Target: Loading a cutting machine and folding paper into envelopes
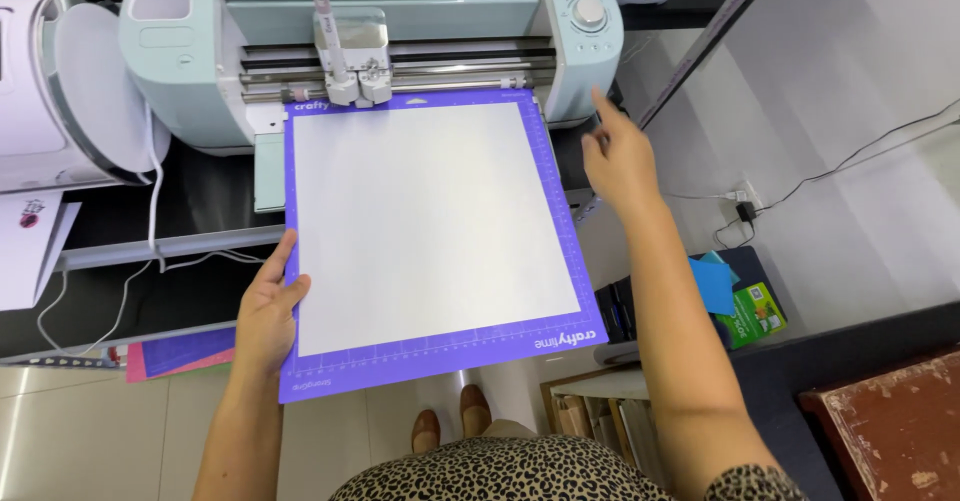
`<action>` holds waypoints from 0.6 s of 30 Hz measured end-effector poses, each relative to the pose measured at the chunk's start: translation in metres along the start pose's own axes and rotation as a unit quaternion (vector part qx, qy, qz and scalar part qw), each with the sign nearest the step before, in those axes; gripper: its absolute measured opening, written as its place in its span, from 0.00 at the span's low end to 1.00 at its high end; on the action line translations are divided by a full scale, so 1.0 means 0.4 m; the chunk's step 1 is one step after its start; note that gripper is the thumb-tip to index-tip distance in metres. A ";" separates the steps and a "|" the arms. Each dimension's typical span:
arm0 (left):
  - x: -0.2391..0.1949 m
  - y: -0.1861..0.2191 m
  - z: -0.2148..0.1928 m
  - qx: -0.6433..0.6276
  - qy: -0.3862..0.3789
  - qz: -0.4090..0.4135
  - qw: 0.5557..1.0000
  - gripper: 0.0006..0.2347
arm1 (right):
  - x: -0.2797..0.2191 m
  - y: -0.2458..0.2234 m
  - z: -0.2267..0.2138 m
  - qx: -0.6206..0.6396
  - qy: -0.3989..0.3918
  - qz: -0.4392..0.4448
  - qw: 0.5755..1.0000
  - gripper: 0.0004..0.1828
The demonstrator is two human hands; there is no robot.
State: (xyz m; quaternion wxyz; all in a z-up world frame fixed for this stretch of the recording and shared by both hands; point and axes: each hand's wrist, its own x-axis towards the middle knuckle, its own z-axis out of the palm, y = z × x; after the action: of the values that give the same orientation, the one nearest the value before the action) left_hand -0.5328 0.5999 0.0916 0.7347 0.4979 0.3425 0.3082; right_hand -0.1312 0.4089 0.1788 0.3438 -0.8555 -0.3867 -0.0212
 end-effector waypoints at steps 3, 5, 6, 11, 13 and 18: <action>-0.022 0.054 0.038 -0.016 0.052 -0.070 0.996 0.28 | 0.103 -0.049 -0.008 -0.077 -0.069 -0.003 0.995 0.43; -0.026 0.056 0.038 -0.016 0.054 -0.073 0.996 0.28 | 0.141 -0.079 0.003 -0.193 -0.117 0.042 0.973 0.49; -0.024 0.054 0.039 -0.017 0.056 -0.071 0.996 0.28 | 0.141 -0.087 0.000 -0.192 -0.117 0.038 0.974 0.49; -0.019 0.050 0.037 -0.019 0.054 -0.070 0.996 0.27 | 0.137 -0.095 0.000 -0.187 -0.110 0.040 0.975 0.48; -0.017 0.054 0.039 -0.018 0.056 -0.073 0.996 0.27 | 0.134 -0.088 0.002 -0.192 -0.112 0.039 0.974 0.49; -0.008 0.065 0.045 -0.006 0.062 -0.079 0.995 0.27 | 0.130 -0.073 0.013 -0.198 -0.119 0.033 0.972 0.52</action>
State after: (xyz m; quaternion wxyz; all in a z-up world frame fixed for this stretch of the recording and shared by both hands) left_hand -0.5231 0.5961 0.1215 0.7372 0.4442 0.4241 0.2816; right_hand -0.1158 0.4591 0.2073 0.1199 -0.9152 -0.3845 0.0160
